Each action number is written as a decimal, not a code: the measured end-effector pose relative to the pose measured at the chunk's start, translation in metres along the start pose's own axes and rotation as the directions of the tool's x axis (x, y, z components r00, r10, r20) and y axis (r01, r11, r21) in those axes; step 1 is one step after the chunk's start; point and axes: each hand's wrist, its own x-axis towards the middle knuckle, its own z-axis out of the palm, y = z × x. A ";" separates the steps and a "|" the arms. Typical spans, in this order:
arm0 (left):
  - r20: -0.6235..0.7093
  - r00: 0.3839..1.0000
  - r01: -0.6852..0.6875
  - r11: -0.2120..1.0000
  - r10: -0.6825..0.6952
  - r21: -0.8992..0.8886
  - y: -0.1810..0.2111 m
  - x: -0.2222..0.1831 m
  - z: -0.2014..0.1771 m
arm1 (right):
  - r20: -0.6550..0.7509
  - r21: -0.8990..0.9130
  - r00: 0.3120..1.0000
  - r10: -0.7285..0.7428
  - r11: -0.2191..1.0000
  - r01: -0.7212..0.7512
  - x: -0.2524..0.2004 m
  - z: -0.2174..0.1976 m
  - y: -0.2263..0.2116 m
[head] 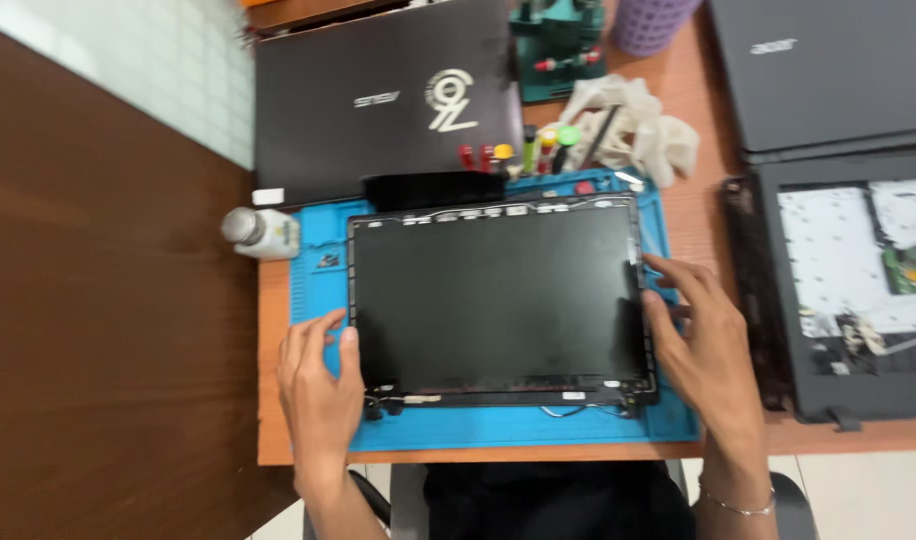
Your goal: The person works on a laptop display assembly, using a small screwdriver and their hands to route a thin internal wire along the bezel and secure it into the hinge mechanism. The person then handles a second laptop chassis, adjusting a similar internal wire within its interior.
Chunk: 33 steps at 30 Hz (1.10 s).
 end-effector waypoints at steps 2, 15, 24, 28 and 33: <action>0.037 0.998 0.061 0.998 -0.060 -0.013 -0.010 0.001 0.001 | 0.007 -0.062 1.000 0.014 0.998 -0.014 0.002 0.005 0.004; 0.126 0.979 0.178 0.971 -0.159 -0.162 -0.028 0.000 0.008 | -0.021 0.129 0.992 0.121 0.985 -0.117 0.004 0.020 0.024; 0.129 0.962 0.256 0.960 -0.241 -0.111 -0.020 0.002 0.015 | -0.009 0.181 0.996 0.089 0.980 -0.086 0.006 0.021 0.033; 0.117 0.966 0.242 0.963 -0.229 -0.116 -0.020 0.003 0.015 | -0.024 0.201 0.998 0.057 0.978 -0.051 0.009 0.022 0.035; 0.132 0.966 0.237 0.964 -0.221 -0.118 -0.022 0.004 0.019 | -0.043 0.184 0.996 0.074 0.981 -0.065 0.010 0.023 0.038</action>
